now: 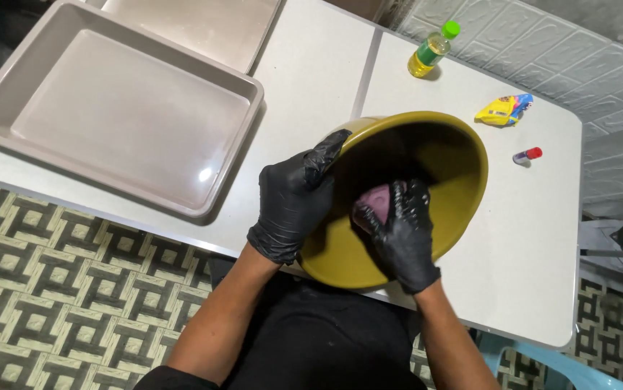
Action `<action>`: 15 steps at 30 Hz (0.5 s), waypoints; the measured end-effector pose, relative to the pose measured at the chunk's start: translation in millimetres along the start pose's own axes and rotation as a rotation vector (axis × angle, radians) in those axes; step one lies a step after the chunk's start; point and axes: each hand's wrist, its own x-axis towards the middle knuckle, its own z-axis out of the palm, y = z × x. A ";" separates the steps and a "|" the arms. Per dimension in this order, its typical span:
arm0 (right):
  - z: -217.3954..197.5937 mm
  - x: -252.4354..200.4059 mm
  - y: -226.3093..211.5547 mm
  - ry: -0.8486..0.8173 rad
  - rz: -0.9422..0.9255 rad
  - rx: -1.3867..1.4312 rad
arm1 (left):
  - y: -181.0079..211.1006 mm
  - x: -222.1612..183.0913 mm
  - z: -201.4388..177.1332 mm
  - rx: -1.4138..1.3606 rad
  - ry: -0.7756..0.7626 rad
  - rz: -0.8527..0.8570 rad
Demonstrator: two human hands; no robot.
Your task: Kneading a ball of purple dough in a yellow bowl on a white table.
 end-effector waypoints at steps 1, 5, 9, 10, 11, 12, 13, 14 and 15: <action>-9.3 -7.0 -22.0 -0.007 -0.006 0.006 | 6.5 4.3 -5.7 0.008 0.003 -0.007; -51.3 -22.2 -60.1 -0.168 -0.046 0.352 | 11.6 12.9 -13.2 -0.040 0.006 0.033; -68.8 19.3 -15.9 0.070 -0.072 0.320 | 9.3 13.3 -22.3 -0.065 0.022 0.034; -54.1 20.0 -5.2 0.077 -0.073 0.318 | 8.5 11.9 -20.7 -0.067 0.022 0.041; -39.5 21.1 5.4 0.046 -0.029 0.194 | 7.8 10.8 -19.2 -0.091 0.024 0.029; -25.5 20.7 15.9 0.010 0.017 0.069 | 7.1 7.8 -18.0 -0.117 0.024 0.010; -17.5 12.1 7.8 0.010 0.019 0.066 | 10.7 8.1 -18.9 -0.120 0.023 0.010; -9.0 5.5 0.7 -0.018 -0.016 0.038 | 14.1 9.4 -19.2 -0.179 0.013 0.001; 0.0 -1.1 -6.6 -0.046 -0.050 0.009 | 17.1 10.5 -19.7 -0.239 0.004 -0.008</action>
